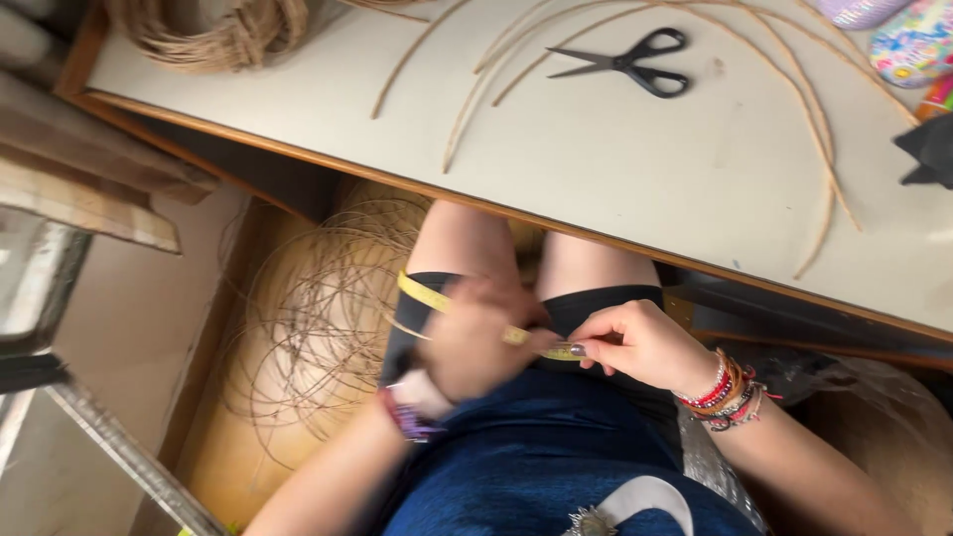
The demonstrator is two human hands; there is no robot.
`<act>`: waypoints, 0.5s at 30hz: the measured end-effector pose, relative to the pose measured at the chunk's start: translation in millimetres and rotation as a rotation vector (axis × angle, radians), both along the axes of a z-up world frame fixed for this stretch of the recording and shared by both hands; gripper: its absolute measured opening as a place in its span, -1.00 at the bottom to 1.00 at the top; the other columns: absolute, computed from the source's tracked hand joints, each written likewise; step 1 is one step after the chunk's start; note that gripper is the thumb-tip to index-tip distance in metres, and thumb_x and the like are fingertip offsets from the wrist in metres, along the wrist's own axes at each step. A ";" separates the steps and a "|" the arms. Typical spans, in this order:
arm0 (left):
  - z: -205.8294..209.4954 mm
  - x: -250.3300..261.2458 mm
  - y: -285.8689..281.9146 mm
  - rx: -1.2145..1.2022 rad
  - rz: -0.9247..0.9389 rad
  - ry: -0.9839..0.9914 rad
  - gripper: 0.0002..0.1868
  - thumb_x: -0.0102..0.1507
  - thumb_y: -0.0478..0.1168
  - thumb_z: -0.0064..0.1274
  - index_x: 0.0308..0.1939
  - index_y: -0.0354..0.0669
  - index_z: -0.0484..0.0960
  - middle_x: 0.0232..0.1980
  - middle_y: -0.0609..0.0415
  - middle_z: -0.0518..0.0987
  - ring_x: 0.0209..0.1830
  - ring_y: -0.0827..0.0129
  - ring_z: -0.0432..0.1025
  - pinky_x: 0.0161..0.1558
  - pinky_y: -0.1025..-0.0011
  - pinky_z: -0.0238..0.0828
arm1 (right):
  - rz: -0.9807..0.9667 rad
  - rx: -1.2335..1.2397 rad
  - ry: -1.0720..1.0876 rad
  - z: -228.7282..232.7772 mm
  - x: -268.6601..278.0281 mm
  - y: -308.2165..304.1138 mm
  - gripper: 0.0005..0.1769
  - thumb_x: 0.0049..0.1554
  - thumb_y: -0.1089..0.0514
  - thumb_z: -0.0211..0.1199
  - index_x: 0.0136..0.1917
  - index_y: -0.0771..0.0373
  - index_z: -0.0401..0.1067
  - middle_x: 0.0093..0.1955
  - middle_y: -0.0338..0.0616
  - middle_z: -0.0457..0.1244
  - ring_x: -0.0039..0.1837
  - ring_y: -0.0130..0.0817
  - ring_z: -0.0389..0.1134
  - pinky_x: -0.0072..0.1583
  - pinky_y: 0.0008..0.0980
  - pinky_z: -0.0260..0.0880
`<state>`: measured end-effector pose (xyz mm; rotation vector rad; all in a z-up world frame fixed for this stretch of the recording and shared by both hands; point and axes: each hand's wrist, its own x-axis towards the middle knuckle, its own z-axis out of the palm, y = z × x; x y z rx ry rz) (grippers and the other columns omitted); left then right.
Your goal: Measuring and cutting natural fiber strands to specific lengths using a measuring tape and scissors.
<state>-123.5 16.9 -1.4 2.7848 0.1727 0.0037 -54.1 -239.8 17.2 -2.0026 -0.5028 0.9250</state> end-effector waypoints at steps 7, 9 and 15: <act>-12.7 8.9 -0.1 -0.321 -0.471 -0.118 -0.70 0.26 0.11 0.01 -0.57 0.30 0.50 -0.69 0.54 0.54 -0.46 0.48 0.60 -0.20 0.40 0.46 | -0.030 -0.063 0.014 0.3 7.2 -33.0 -0.79 0.07 0.24 0.31 -0.08 0.21 0.74 -0.36 -0.10 0.54 -0.44 -0.48 0.45 -0.27 -0.45 0.50; -8.7 8.9 30.0 -0.300 -0.475 -0.075 -0.68 0.27 0.12 -0.04 -0.58 0.30 0.47 -0.70 0.53 0.54 -0.45 0.43 0.61 -0.22 0.33 0.47 | -0.079 -0.064 0.028 -0.2 11.0 -60.4 -0.79 0.08 0.26 0.31 -0.08 0.26 0.74 -0.36 -0.05 0.54 -0.44 -0.44 0.44 -0.26 -0.41 0.50; -10.1 -9.8 111.1 -0.230 -0.301 0.114 -0.70 0.28 -0.02 0.07 -0.58 0.31 0.59 -0.72 0.50 0.58 -0.50 0.51 0.61 -0.14 0.42 0.49 | -0.200 -0.181 0.108 -14.8 5.2 -139.7 -0.76 0.06 0.33 0.29 -0.10 0.39 0.76 -0.41 0.08 0.56 -0.49 -0.35 0.41 -0.28 -0.32 0.47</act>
